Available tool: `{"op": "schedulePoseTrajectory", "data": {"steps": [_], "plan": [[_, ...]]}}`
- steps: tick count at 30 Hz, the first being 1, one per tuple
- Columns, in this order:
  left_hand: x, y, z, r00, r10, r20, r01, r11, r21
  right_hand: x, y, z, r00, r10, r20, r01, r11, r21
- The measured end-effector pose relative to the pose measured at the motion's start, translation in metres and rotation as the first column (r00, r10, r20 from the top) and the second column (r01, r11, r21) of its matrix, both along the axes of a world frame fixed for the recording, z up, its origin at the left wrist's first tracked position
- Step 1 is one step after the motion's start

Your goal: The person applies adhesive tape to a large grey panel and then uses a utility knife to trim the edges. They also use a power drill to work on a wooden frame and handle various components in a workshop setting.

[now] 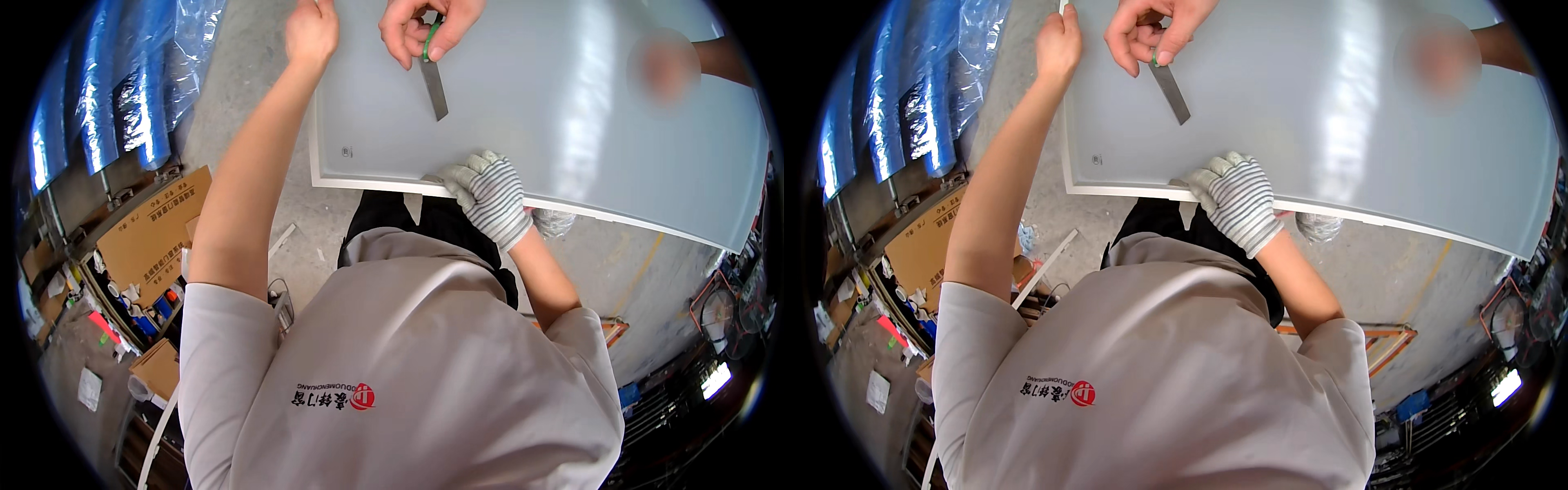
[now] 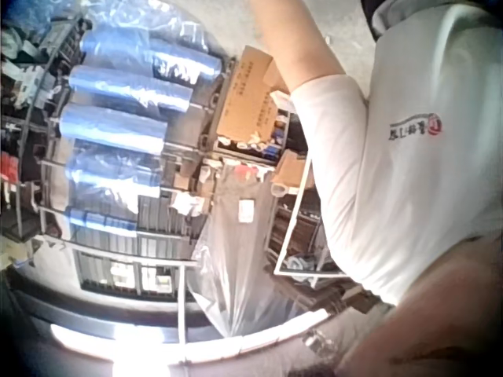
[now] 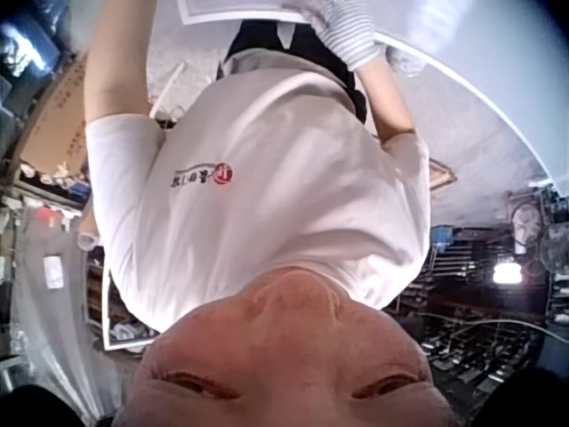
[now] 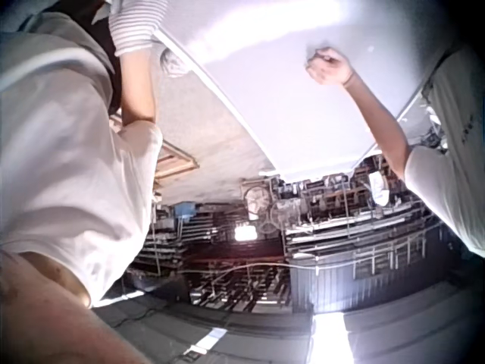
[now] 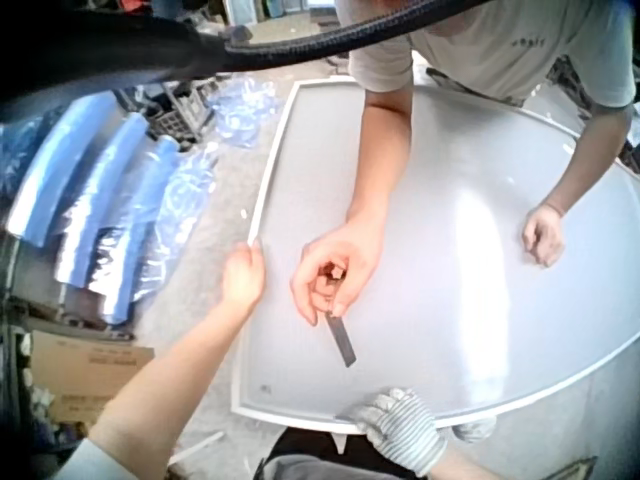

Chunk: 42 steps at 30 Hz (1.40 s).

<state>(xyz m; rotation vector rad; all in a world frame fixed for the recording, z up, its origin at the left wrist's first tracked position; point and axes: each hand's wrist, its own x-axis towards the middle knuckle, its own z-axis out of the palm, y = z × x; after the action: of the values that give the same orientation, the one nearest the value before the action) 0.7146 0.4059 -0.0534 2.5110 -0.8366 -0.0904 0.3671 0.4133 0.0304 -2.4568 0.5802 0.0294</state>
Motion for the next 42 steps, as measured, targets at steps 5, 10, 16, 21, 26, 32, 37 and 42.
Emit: {"op": "schedulePoseTrajectory", "data": {"steps": [5,10,16,21,26,32,37,42], "plan": [[0.002,0.007,-0.005,1.0,-0.019,0.006,0.02,1.0,-0.017,-0.002,-0.005,-0.004,0.964,-0.155,0.216,0.128,0.983,0.134],[0.005,0.002,-0.006,0.997,-0.07,0.022,0.07,0.998,-0.003,0.004,0.001,-0.005,0.999,-0.017,0.051,0.018,1.0,-0.014],[0.002,0.002,-0.005,1.0,-0.013,-0.014,0.013,1.0,0.001,-0.009,-0.016,-0.005,0.979,-0.163,0.12,0.125,0.953,0.275],[0.001,0.003,-0.002,1.0,-0.022,-0.019,0.022,1.0,-0.016,-0.006,-0.011,0.0,0.997,0.068,0.024,-0.07,0.994,0.084],[0.002,0.002,0.0,1.0,-0.022,-0.018,0.022,1.0,-0.022,-0.002,-0.016,0.001,0.991,-0.035,0.125,-0.006,0.95,0.311],[-0.006,0.001,0.007,0.991,0.027,-0.134,-0.025,0.999,0.02,-0.003,-0.009,-0.005,1.0,-0.004,0.007,0.005,0.988,-0.157],[-0.013,0.001,0.022,0.975,0.022,-0.221,-0.025,1.0,-0.012,0.001,-0.012,-0.001,1.0,-0.002,0.029,0.005,0.993,-0.115],[-0.011,0.006,0.016,0.983,-0.03,-0.184,0.025,0.999,-0.03,-0.001,-0.009,-0.007,0.993,-0.046,0.112,0.062,0.987,-0.151]]}}
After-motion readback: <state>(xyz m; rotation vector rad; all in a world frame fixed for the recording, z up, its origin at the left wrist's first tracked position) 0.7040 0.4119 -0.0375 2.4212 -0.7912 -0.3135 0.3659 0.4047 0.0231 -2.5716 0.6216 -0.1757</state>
